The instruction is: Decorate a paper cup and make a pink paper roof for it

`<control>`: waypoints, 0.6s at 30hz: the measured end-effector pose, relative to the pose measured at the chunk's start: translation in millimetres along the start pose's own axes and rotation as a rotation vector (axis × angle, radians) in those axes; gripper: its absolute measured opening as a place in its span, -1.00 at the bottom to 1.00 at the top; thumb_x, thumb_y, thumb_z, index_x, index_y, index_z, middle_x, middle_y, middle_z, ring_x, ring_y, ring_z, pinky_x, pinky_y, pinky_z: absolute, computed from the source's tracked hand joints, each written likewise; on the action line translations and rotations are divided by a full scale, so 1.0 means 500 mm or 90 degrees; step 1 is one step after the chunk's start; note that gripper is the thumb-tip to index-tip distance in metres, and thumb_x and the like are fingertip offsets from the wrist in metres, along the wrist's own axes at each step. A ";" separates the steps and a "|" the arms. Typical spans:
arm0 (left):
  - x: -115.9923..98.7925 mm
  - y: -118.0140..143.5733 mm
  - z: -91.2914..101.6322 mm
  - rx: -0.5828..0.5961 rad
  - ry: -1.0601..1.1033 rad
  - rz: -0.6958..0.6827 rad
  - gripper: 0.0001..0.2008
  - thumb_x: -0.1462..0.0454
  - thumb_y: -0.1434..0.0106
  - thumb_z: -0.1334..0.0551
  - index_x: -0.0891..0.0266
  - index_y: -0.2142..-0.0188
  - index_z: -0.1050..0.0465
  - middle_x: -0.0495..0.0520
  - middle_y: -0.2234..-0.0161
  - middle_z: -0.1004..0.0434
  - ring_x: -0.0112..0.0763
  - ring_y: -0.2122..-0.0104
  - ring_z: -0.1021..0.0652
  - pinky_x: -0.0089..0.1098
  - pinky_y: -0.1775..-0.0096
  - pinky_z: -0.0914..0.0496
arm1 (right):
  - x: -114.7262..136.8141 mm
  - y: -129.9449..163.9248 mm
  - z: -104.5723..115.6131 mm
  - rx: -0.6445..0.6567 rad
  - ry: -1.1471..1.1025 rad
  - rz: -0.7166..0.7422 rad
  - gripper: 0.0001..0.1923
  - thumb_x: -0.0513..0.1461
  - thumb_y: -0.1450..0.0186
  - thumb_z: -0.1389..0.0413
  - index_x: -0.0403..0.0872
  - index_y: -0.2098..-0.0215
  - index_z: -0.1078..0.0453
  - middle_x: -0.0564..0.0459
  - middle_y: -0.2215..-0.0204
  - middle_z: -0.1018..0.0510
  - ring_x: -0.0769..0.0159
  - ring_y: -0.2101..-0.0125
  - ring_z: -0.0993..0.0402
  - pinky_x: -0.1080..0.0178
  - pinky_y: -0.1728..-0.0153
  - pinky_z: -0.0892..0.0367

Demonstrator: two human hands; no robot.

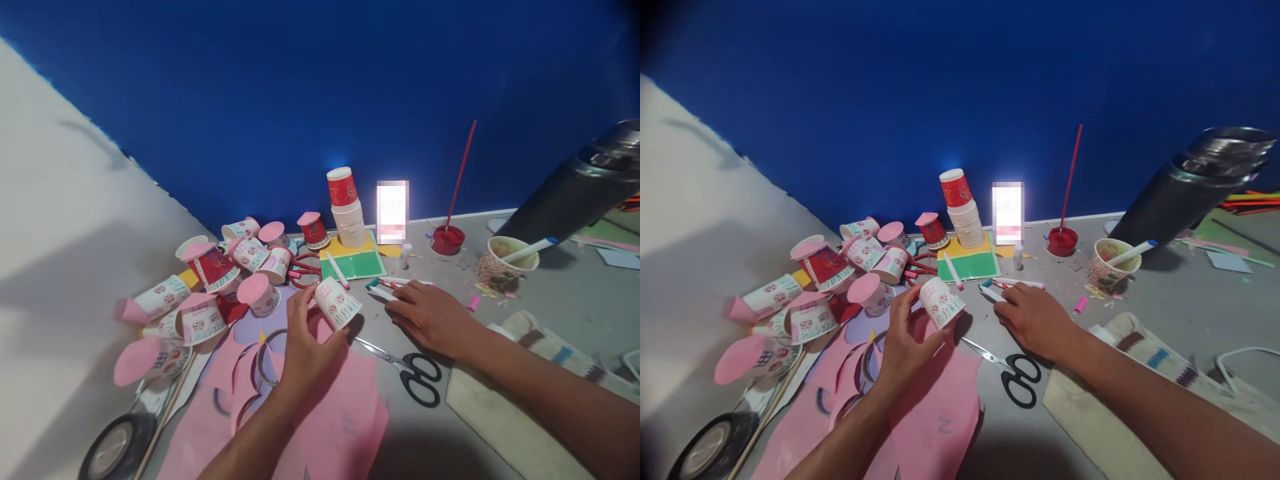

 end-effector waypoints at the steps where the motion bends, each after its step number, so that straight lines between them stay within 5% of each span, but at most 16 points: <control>1: -0.003 0.001 -0.002 -0.002 0.021 0.008 -0.31 0.27 -0.10 -0.45 0.06 -0.21 -0.33 0.19 -0.19 -0.37 -0.05 -0.21 -0.47 0.01 -0.19 -0.47 | -0.001 0.000 0.001 0.003 0.003 -0.002 -0.78 -0.22 -0.49 -0.08 -0.07 0.07 -0.57 -0.17 0.14 -0.63 0.01 0.14 -0.52 0.03 0.19 -0.44; 8: -0.015 0.000 -0.009 -0.031 0.141 0.073 -0.31 0.29 -0.05 -0.47 0.07 -0.17 -0.36 0.18 -0.21 -0.38 -0.05 -0.23 -0.49 -0.02 -0.24 -0.45 | -0.009 0.003 -0.002 -0.010 -0.042 0.000 -0.77 -0.24 -0.50 -0.05 -0.08 0.13 -0.58 -0.17 0.10 -0.63 0.02 0.13 -0.52 0.01 0.16 -0.46; 18: 0.012 0.006 -0.005 0.067 0.634 0.368 -0.17 0.33 0.05 -0.52 0.08 -0.24 -0.37 0.18 -0.15 -0.57 0.06 -0.23 -0.51 0.00 -0.22 -0.45 | -0.014 0.008 -0.018 -0.090 -0.059 0.033 -0.78 -0.23 -0.50 -0.05 -0.05 0.15 -0.55 -0.15 0.14 -0.66 0.01 0.15 -0.57 0.02 0.22 -0.45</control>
Point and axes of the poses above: each hand's wrist, its own y-axis away from the middle knuckle, its own z-axis out of the back of the hand, x = y × z, the point moved 3 cm from there along -y, towards the middle knuckle
